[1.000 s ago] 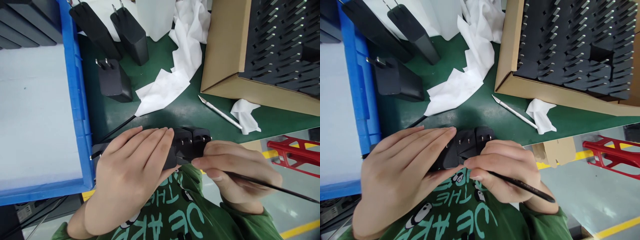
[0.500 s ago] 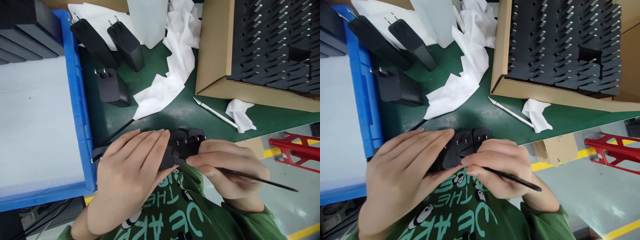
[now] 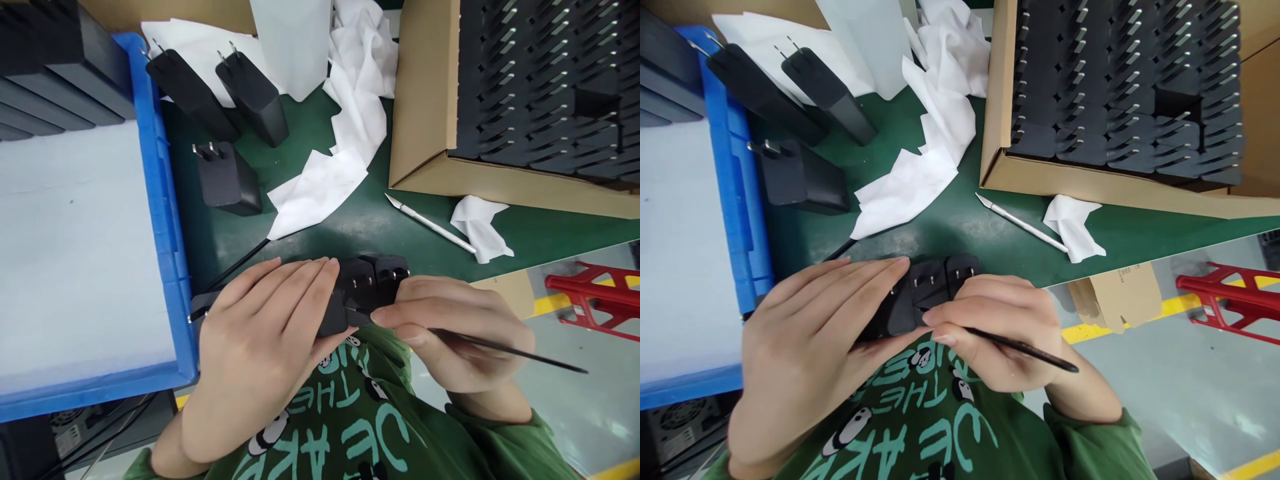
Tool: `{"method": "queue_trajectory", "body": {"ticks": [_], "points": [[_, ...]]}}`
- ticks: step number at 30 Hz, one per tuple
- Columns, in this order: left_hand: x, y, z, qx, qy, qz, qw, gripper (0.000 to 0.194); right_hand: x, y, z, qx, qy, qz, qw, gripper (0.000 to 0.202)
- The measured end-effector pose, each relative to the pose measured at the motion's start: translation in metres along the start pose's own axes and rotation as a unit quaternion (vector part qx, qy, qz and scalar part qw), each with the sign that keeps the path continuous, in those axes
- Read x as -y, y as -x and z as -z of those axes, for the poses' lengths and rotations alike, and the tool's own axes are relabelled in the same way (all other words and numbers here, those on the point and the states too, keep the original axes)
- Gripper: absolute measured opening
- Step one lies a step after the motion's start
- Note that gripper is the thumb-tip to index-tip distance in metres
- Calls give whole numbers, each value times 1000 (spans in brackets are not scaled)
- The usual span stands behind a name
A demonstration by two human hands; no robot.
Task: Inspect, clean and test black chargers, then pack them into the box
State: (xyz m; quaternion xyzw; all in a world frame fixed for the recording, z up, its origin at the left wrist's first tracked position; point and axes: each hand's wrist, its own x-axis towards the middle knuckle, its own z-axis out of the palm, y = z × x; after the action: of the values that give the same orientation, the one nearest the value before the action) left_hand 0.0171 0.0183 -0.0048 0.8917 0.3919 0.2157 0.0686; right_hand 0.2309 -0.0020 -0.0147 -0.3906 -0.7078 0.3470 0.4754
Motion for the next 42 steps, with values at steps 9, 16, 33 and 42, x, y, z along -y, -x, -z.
{"method": "queue_trajectory", "body": {"ticks": [9,16,33,42], "points": [[0,2,-1,-3,-3,-3,1000,43,0,1,-2,-11,-8,-2,1000,14],[0,1,0,1,-5,-2,1000,41,2,2,-2,-9,6,-8,1000,14],[1,2,0,9,-7,6,1000,38,8,6,-8,-73,148,-37,986,18],[1,1,-1,3,-5,8,1000,37,8,6,-8,-69,143,-26,987,13]]}}
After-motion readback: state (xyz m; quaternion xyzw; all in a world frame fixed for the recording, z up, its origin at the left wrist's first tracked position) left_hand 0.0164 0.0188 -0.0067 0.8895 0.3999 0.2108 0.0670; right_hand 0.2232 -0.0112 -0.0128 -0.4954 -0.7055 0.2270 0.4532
